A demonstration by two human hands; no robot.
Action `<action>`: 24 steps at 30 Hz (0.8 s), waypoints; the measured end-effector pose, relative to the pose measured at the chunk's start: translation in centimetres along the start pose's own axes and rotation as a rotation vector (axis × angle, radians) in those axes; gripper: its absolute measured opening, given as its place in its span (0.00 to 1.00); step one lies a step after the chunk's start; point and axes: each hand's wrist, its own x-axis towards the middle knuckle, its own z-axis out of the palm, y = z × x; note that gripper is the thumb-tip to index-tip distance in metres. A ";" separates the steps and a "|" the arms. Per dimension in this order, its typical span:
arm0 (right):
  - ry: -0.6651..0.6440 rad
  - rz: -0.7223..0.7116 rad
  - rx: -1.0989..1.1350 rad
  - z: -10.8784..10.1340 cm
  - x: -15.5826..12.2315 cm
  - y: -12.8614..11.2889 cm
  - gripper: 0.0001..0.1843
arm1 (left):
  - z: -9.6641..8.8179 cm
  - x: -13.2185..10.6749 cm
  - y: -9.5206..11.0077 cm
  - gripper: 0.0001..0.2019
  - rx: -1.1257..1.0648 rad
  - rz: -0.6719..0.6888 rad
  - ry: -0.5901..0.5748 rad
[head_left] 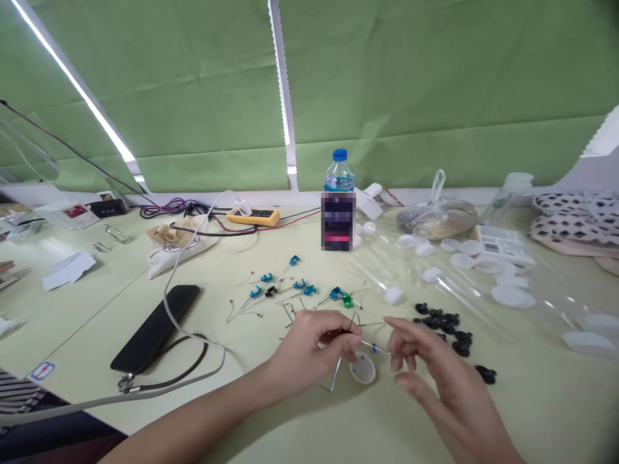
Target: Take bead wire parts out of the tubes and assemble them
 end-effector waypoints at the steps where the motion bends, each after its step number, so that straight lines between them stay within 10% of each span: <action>1: -0.046 0.144 0.152 0.2 0.1 0.0 0.20 | -0.1 -0.1 0.0 0.08 0.120 0.146 0.067; 4: -0.326 0.600 0.636 0.6 0.4 0.0 0.36 | -0.2 -0.6 -0.2 0.09 0.477 0.611 0.158; 7: -0.476 0.687 0.797 0.8 0.6 0.1 0.27 | -0.1 -0.8 -0.5 0.13 0.634 0.770 0.110; 13: -0.216 -0.018 -0.151 0.1 0.0 0.8 0.14 | 0.4 -0.2 0.1 0.08 0.113 0.096 -0.041; 16: -0.115 -0.214 -0.350 -0.2 -0.2 0.9 0.18 | 0.4 0.0 0.2 0.07 0.008 0.004 -0.056; 24: -0.458 0.684 0.658 1.2 0.4 0.1 0.36 | -0.5 -0.6 -0.7 0.12 0.748 0.853 0.193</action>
